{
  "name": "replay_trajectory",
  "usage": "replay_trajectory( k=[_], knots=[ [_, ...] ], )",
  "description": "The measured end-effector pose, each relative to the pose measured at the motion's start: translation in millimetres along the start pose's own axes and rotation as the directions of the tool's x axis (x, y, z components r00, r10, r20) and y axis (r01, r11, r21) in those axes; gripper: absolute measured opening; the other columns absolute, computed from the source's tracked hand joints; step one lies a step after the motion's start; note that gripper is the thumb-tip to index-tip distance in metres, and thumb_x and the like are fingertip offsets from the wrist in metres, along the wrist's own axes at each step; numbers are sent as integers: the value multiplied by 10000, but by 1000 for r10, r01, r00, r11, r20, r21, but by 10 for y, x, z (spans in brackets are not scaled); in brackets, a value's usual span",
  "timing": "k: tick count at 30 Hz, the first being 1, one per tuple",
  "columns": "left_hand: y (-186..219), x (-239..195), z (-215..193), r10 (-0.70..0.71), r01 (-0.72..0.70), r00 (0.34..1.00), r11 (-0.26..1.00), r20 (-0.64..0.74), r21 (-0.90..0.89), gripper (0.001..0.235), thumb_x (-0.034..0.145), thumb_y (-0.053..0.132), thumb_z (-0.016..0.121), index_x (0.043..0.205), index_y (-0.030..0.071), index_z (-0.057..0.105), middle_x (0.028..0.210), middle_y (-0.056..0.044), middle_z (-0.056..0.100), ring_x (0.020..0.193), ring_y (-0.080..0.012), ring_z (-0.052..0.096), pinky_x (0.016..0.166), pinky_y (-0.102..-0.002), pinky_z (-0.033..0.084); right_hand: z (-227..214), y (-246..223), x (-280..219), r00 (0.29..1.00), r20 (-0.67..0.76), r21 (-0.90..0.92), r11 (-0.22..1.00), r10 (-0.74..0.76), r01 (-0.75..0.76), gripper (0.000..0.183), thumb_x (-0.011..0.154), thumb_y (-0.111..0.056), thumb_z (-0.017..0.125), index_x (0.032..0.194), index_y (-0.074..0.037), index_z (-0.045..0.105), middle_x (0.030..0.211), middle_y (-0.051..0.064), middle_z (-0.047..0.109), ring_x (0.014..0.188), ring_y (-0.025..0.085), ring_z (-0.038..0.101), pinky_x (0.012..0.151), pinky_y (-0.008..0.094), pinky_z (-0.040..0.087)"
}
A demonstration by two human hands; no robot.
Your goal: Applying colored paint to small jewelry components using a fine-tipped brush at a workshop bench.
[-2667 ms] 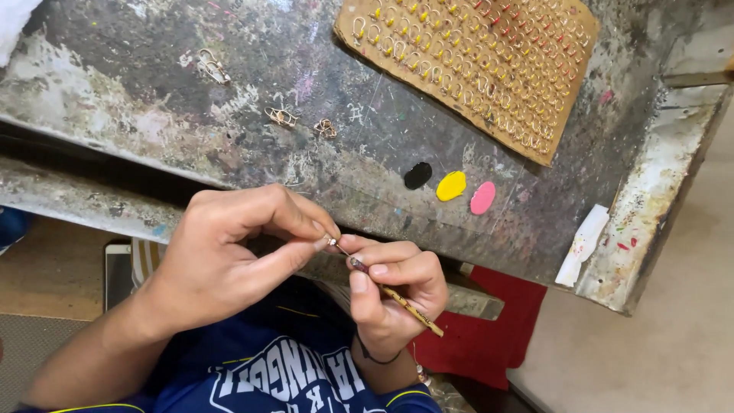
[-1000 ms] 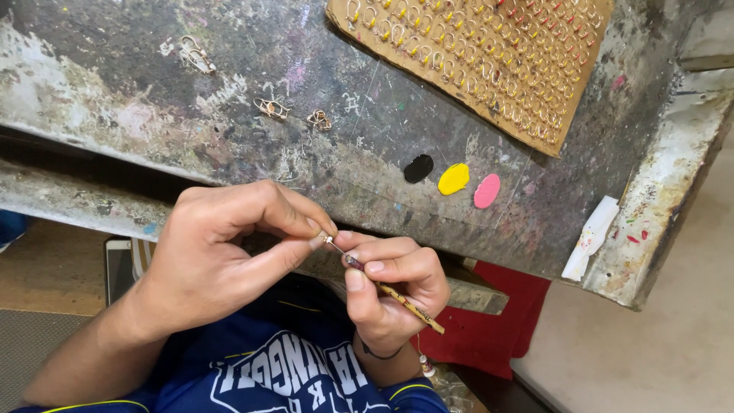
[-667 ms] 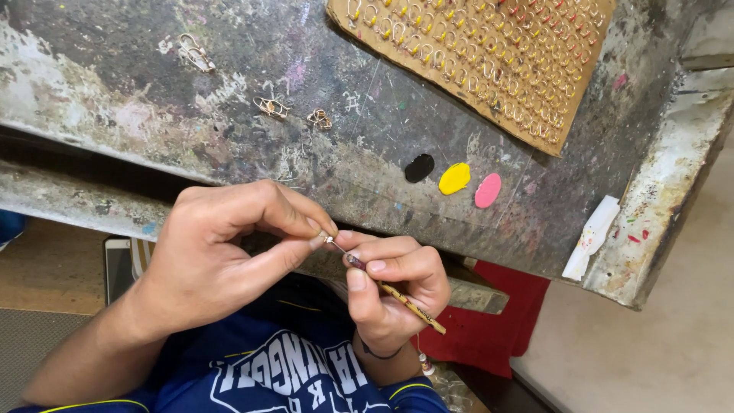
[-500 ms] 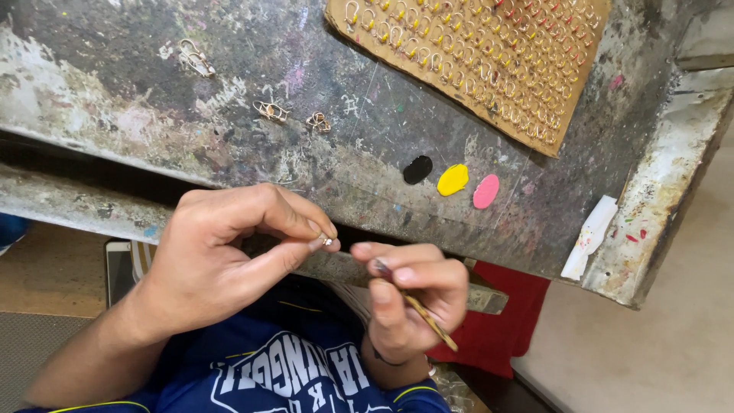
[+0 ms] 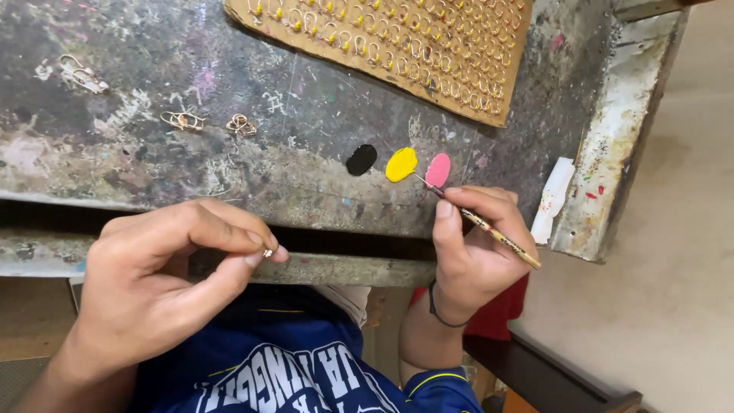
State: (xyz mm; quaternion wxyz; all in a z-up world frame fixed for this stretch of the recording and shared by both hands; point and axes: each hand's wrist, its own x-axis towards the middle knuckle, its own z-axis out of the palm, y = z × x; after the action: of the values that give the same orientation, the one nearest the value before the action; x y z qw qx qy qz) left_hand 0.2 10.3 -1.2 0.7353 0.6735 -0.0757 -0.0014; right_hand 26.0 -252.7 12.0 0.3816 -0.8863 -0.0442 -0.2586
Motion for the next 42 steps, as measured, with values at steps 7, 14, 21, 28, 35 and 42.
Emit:
replay_trajectory(
  k=[7, 14, 21, 28, 35, 42],
  knots=[
    [-29, -12, -6, -16, 16, 1000, 1000, 3, -18, 66, 833, -69, 665, 801, -16, 642, 835, -168, 769, 723, -197, 802, 695, -239, 631, 24, -28, 15, 1000, 22, -38, 999, 1, 0, 47, 914, -60, 725, 911, -24, 695, 865, 103, 718, 834, 218, 680, 892, 344, 490],
    [-27, -4, -5, -10, 10, 1000, 1000, 0, -1, 71, 832, -64, 669, 798, -8, 640, 830, -165, 769, 713, -191, 801, 691, -232, 630, 31, -16, 10, 1000, 22, -38, 999, 7, -6, 34, 908, -46, 726, 913, -26, 699, 866, 94, 717, 834, 210, 668, 874, 333, 496],
    [-29, 1, -9, 3, -3, 1000, 1000, 1, 0, 73, 846, -58, 669, 799, -11, 639, 824, -164, 767, 716, -196, 793, 702, -243, 626, 26, 71, -96, 993, -120, 93, 995, -13, 25, 143, 906, -148, 733, 927, -23, 666, 867, 105, 685, 805, 218, 641, 874, 360, 489],
    [-21, 13, -52, 22, -21, 999, 1000, 30, -7, 68, 862, -46, 661, 811, -2, 651, 825, -147, 766, 745, -196, 786, 722, -257, 627, 345, -445, -635, 985, 136, 615, 770, 108, -169, 153, 967, -145, 690, 966, -40, 580, 828, 169, 695, 738, 271, 769, 652, 314, 693],
    [-31, 3, -82, 41, -44, 998, 996, 43, 74, 100, 845, -41, 671, 812, 49, 644, 822, -77, 760, 734, -151, 756, 685, -231, 578, 467, -511, -683, 948, 304, 716, 632, 98, -295, 179, 901, 29, 697, 952, -83, 566, 882, 162, 679, 879, 372, 781, 804, 377, 690],
    [-31, 17, -94, 46, -50, 997, 997, 61, 63, 98, 854, -35, 667, 807, 49, 658, 816, -69, 762, 747, -149, 761, 692, -232, 581, 496, -507, -669, 939, 327, 701, 639, 105, -316, 160, 892, 5, 713, 930, -75, 580, 878, 166, 687, 873, 360, 779, 839, 414, 701]
  ],
)
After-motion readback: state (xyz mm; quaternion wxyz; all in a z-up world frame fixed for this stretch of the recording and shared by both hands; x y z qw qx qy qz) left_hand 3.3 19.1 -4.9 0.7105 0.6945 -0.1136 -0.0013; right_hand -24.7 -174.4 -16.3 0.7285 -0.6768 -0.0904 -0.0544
